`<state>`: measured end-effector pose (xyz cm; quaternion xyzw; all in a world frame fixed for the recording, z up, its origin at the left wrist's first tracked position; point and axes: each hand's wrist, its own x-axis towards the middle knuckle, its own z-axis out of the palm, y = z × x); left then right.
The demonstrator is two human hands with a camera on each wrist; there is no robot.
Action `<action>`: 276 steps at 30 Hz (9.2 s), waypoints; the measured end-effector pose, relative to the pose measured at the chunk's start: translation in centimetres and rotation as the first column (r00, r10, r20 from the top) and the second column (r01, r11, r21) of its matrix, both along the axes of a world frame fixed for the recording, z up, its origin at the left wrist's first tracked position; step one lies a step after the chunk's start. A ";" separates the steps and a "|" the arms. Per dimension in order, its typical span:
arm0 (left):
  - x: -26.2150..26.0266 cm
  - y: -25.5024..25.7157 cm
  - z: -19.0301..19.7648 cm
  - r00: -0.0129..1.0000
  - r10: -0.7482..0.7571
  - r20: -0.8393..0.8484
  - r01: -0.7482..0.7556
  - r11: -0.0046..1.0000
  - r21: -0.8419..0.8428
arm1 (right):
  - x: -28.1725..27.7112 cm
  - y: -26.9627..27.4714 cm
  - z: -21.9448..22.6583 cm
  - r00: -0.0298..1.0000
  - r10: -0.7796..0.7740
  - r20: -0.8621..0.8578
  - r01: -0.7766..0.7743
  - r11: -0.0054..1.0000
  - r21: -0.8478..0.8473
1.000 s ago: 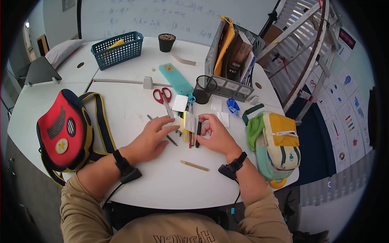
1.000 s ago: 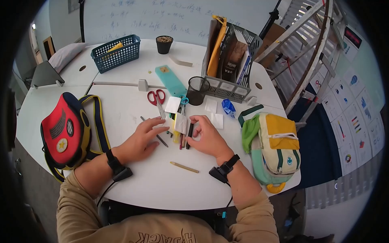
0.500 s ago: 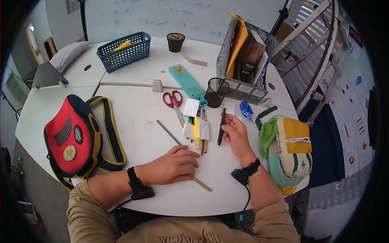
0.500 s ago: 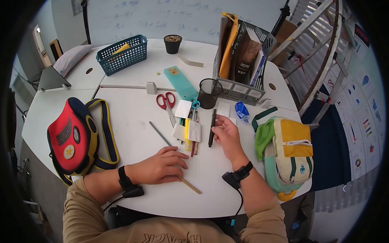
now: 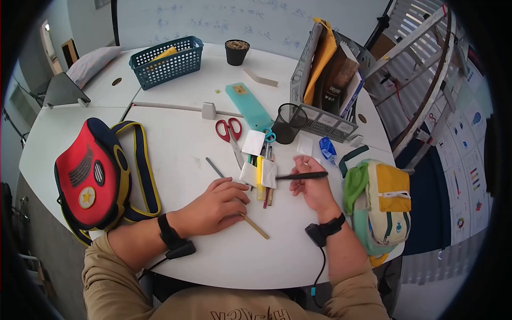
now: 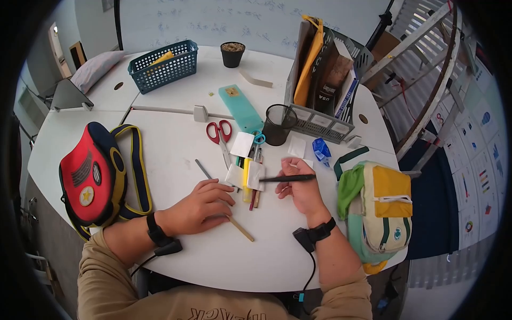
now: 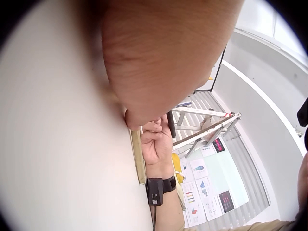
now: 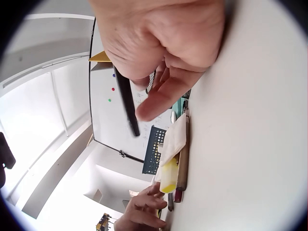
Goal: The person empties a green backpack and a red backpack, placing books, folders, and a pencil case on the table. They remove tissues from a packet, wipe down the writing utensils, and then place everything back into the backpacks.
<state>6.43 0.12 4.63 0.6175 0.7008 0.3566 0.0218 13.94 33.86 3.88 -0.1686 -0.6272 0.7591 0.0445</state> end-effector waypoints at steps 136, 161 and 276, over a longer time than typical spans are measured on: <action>-0.7 0.0 -1.6 0.984 0.166 0.056 -0.172 0.977 0.126 | 18.2 19.1 13.2 0.954 -0.253 0.160 -0.166 -0.001 0.986; -0.7 -0.2 -1.0 0.989 0.136 0.059 -0.142 0.983 0.117 | 17.9 15.3 12.3 0.813 -0.578 -0.078 -0.217 -0.424 0.879; -0.9 0.2 -2.3 0.473 0.046 0.880 -0.353 0.925 0.142 | 0.4 -8.6 -0.6 0.894 0.274 -0.355 -0.160 0.934 0.319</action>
